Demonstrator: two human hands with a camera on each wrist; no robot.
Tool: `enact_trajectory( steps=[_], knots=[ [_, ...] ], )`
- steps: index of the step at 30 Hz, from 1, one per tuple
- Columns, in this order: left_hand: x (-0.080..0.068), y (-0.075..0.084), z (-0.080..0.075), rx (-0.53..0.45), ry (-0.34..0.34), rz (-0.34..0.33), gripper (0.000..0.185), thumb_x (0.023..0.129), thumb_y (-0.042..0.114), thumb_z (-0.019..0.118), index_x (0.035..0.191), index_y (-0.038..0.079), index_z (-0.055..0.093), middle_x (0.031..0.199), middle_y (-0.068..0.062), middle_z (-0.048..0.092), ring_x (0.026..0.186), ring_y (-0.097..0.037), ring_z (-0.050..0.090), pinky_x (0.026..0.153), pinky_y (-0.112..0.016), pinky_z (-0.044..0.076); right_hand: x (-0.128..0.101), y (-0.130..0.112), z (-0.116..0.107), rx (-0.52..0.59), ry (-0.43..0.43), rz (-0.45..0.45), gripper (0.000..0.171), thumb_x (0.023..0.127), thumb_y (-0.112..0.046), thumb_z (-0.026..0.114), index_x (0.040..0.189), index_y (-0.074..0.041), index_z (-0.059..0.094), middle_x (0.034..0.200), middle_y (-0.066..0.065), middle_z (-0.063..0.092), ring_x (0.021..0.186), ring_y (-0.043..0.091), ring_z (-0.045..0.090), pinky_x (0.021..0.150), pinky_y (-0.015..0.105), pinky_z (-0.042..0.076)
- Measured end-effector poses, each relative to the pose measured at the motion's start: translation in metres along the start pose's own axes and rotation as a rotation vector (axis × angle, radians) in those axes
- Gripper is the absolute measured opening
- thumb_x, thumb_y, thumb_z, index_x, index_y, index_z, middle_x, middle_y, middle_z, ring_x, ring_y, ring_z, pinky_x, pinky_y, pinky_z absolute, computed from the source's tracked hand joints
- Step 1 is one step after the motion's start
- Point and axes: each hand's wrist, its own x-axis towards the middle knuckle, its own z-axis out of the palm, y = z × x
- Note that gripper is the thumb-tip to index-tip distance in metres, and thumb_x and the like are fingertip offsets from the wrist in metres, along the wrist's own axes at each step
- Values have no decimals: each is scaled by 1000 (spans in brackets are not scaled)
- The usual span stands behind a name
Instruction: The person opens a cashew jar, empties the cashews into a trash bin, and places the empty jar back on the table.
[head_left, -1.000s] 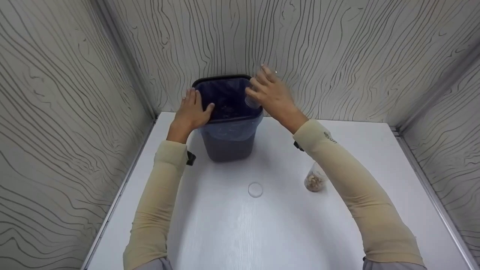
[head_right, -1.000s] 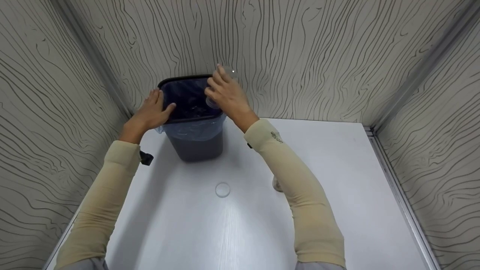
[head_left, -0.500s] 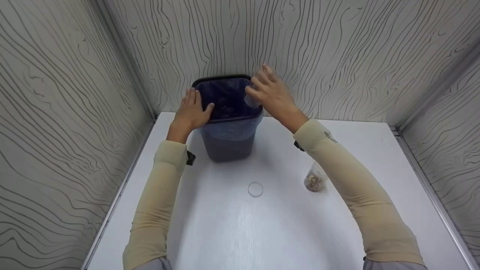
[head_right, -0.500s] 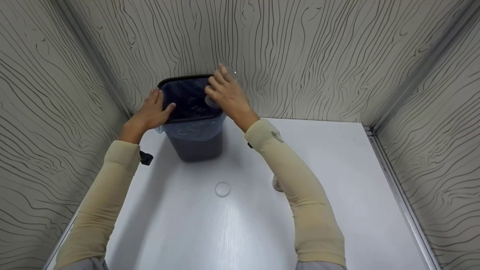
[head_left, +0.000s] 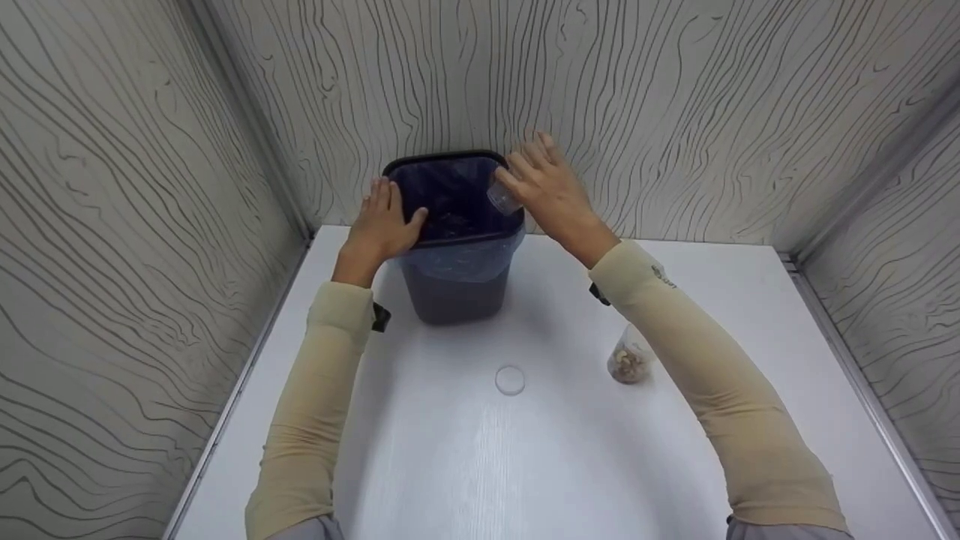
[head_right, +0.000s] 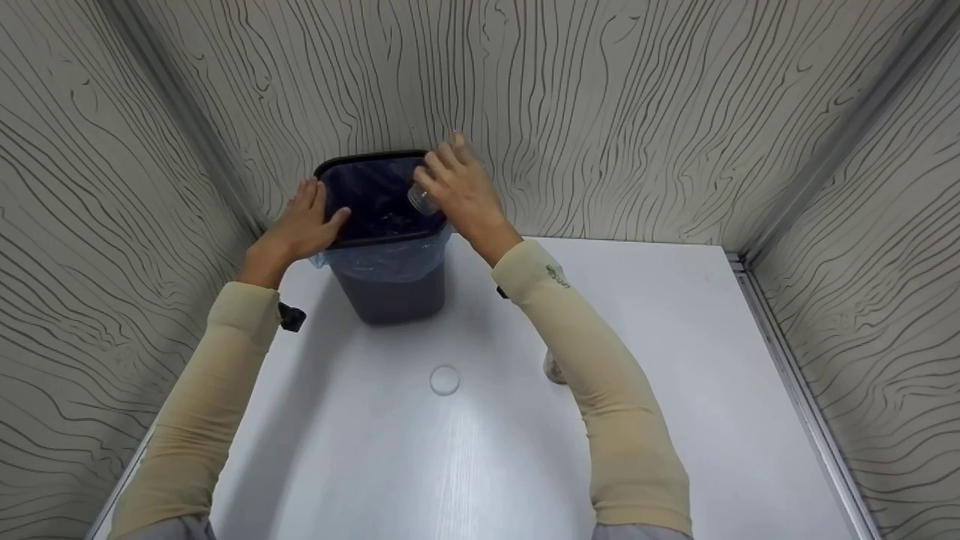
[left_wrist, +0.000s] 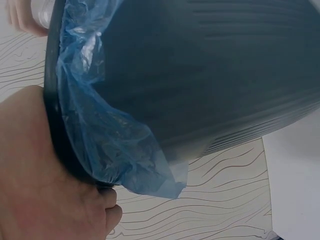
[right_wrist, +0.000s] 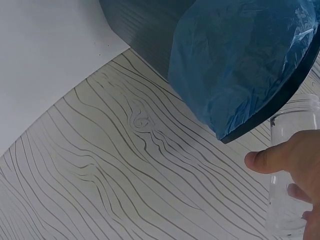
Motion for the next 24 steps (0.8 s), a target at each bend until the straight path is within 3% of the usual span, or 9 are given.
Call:
enact_trajectory(
  steps=[3,13,24],
  knots=[
    [-1,0,-1,-8,-2,-2,83,115,51,28,169,-6,1,178,-25,-7,167,-40,-8,137,-51,1,-1,1,-2,3,-35,14,55,91,-6,83,139,-14,60,136,13,63,136,37,56,127,56,36],
    [-1,0,0,-13,-11,-6,83,115,52,28,169,-5,-1,178,-25,-9,167,-39,-9,137,-51,-2,-4,1,1,77,5,46,51,92,5,77,138,-10,62,133,14,66,131,37,60,125,59,39],
    [-2,1,0,-20,-4,0,83,115,51,28,168,-6,0,178,-25,-9,167,-39,-10,137,-52,1,-10,2,1,79,-30,61,54,95,8,72,145,-11,60,140,15,64,134,39,59,123,59,42]
  ],
)
